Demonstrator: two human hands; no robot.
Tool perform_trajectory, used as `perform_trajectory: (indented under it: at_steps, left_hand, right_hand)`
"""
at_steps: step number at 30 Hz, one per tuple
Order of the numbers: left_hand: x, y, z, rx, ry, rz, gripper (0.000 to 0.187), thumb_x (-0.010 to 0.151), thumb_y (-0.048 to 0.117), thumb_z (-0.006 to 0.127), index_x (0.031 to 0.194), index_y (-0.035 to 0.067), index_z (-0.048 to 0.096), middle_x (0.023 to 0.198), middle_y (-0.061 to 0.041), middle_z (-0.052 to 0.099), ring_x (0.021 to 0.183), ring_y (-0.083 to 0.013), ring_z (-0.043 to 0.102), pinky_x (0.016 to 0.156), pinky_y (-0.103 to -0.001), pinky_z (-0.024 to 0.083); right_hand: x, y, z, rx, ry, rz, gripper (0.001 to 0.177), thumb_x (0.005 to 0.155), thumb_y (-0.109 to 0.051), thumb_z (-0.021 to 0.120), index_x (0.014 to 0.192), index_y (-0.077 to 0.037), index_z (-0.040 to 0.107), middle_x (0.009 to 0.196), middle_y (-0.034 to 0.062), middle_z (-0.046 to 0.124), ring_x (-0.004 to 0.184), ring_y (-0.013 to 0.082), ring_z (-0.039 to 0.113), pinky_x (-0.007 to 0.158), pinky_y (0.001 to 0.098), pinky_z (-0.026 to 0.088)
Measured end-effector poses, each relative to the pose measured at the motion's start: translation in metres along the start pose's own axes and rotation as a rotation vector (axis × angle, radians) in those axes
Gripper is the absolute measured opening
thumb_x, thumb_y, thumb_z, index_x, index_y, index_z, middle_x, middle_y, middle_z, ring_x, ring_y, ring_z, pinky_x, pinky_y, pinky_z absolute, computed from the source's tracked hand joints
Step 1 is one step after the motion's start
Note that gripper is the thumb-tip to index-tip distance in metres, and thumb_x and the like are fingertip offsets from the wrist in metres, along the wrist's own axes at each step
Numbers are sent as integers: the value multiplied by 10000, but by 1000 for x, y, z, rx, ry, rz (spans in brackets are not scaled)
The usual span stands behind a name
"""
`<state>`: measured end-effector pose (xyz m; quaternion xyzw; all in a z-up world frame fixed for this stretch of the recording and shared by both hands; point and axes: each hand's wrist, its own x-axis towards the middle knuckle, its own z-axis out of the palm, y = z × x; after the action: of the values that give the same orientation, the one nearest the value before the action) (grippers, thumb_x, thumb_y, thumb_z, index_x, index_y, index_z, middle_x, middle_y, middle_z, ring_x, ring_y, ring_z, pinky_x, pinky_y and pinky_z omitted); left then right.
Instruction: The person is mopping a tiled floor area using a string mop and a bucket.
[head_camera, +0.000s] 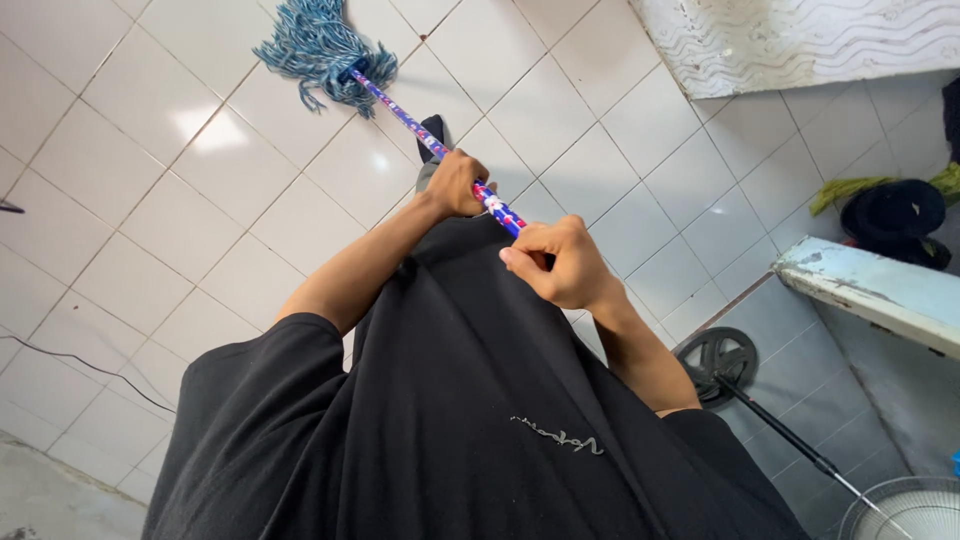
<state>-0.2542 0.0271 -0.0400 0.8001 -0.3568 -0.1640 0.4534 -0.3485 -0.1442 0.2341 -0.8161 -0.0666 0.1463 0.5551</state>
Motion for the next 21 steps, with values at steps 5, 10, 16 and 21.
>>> perform_trajectory:
  at_steps: [5, 10, 16, 21]
  left_hand:
    - [26, 28, 21, -65, -22, 50, 366, 772, 250, 758, 526, 34, 594, 495, -192, 517, 488, -403, 539, 541, -478, 469]
    - [52, 32, 49, -133, -36, 119, 387, 769, 215, 736, 482, 34, 551, 469, -172, 491, 460, -385, 476, 522, -469, 431]
    - [99, 33, 62, -224, 27, 298, 368, 752, 190, 724, 471, 68, 520, 474, -136, 501, 491, -363, 471, 599, -459, 466]
    - [141, 25, 75, -260, -16, 355, 311, 738, 171, 718, 493, 80, 550, 496, -137, 540, 545, -374, 516, 608, -468, 482]
  right_hand:
    - [-19, -14, -19, -33, 71, 56, 180, 903, -71, 756, 735, -15, 724, 585, 38, 619, 461, 108, 499, 474, 306, 357]
    - [-25, -31, -30, -87, 141, 136, 187, 898, -73, 769, 728, -9, 723, 569, 57, 589, 455, 124, 495, 471, 308, 348]
    - [-1, -48, -42, -160, 260, 182, 182, 912, -70, 762, 749, -6, 713, 564, 59, 570, 469, 130, 508, 486, 304, 362]
    - [28, -51, -48, -220, 363, 245, 206, 916, -68, 752, 733, -4, 685, 573, 62, 576, 442, 148, 498, 470, 320, 350]
